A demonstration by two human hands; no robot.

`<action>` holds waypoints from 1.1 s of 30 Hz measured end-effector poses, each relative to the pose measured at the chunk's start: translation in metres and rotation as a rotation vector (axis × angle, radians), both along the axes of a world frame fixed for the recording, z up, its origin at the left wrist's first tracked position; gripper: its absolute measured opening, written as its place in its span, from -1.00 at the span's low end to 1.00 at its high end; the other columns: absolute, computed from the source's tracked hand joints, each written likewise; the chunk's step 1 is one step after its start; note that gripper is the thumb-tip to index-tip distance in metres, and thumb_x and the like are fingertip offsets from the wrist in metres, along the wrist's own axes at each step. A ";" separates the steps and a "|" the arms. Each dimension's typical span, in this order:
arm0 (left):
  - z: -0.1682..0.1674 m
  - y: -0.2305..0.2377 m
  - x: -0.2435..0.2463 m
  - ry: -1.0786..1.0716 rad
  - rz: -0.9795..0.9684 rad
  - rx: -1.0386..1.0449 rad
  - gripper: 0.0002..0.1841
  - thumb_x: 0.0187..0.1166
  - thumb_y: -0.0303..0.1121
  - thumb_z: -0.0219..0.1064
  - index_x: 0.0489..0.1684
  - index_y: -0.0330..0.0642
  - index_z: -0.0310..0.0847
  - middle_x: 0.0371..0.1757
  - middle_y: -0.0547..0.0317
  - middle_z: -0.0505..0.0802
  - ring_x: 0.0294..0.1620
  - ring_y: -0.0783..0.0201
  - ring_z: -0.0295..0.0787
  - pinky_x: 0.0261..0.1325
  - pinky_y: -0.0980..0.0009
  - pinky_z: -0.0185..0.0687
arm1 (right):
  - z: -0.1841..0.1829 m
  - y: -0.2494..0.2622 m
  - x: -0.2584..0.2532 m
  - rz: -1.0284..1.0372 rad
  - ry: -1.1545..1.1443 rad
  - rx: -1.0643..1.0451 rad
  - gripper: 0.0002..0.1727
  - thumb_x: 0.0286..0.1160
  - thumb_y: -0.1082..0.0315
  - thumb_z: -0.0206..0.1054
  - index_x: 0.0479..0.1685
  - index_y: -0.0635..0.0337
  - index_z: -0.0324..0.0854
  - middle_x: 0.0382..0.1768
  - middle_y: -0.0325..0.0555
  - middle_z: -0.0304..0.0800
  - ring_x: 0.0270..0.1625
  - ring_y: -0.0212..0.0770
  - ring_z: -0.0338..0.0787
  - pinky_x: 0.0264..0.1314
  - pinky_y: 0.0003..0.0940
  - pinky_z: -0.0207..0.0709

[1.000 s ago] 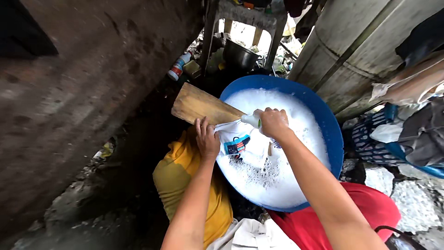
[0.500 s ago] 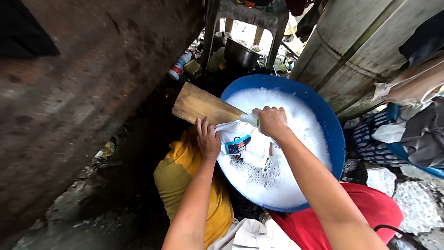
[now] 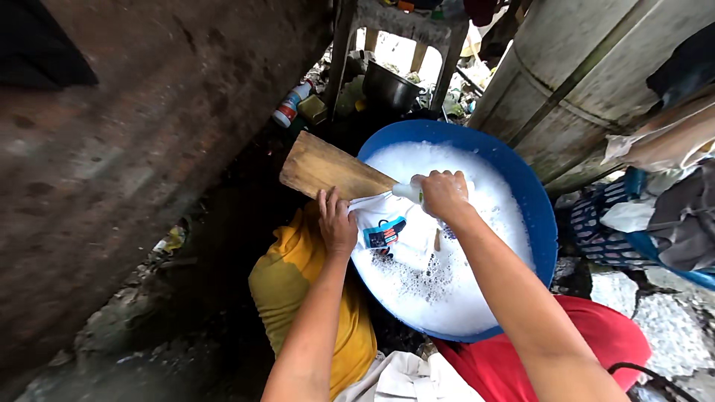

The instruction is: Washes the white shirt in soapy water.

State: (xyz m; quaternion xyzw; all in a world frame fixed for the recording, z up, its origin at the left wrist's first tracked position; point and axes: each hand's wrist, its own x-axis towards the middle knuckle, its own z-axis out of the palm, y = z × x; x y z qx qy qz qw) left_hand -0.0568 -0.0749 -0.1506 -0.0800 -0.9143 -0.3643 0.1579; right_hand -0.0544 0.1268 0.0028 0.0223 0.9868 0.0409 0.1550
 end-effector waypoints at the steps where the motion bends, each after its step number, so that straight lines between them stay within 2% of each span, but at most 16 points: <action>1: 0.000 0.000 0.000 -0.007 0.000 -0.004 -0.79 0.60 -0.48 0.24 0.00 -0.40 0.72 0.71 -0.13 0.49 0.81 -0.31 0.11 0.53 -0.31 0.36 | 0.001 -0.001 0.001 0.006 -0.002 -0.004 -0.43 0.40 0.49 0.41 0.48 -0.06 0.65 0.26 0.32 0.73 0.36 0.37 0.67 0.30 0.36 0.41; 9: 0.000 0.000 0.000 -0.020 0.010 -0.019 -0.78 0.59 -0.47 0.27 0.05 -0.37 0.73 0.72 -0.10 0.47 0.81 -0.28 0.13 0.50 -0.28 0.40 | 0.003 -0.026 0.005 0.142 0.015 -0.007 -0.44 0.38 0.44 0.42 0.46 -0.05 0.67 0.20 0.23 0.79 0.31 0.29 0.72 0.26 0.30 0.43; 14: 0.001 0.000 0.000 -0.024 0.002 -0.019 -0.79 0.58 -0.48 0.29 0.04 -0.38 0.73 0.72 -0.12 0.47 0.81 -0.30 0.13 0.50 -0.28 0.41 | 0.005 -0.039 0.009 0.204 0.009 0.000 -0.51 0.38 0.48 0.42 0.36 -0.01 0.71 0.16 0.24 0.79 0.27 0.30 0.72 0.24 0.29 0.43; 23: 0.001 -0.001 -0.001 -0.042 -0.002 0.033 -0.78 0.58 -0.46 0.30 0.03 -0.39 0.73 0.73 -0.09 0.46 0.82 -0.30 0.11 0.51 -0.32 0.36 | 0.007 -0.045 0.009 0.234 0.033 0.007 -0.51 0.37 0.51 0.41 0.35 0.00 0.73 0.12 0.29 0.79 0.24 0.34 0.73 0.22 0.32 0.43; 33: -0.001 0.000 -0.001 -0.014 0.012 0.027 -0.80 0.54 -0.48 0.31 -0.01 -0.38 0.74 0.71 -0.08 0.49 0.80 -0.29 0.16 0.46 -0.29 0.44 | 0.007 -0.051 0.004 0.245 0.075 0.026 -0.52 0.37 0.50 0.41 0.34 -0.01 0.72 0.11 0.26 0.79 0.23 0.30 0.73 0.20 0.26 0.44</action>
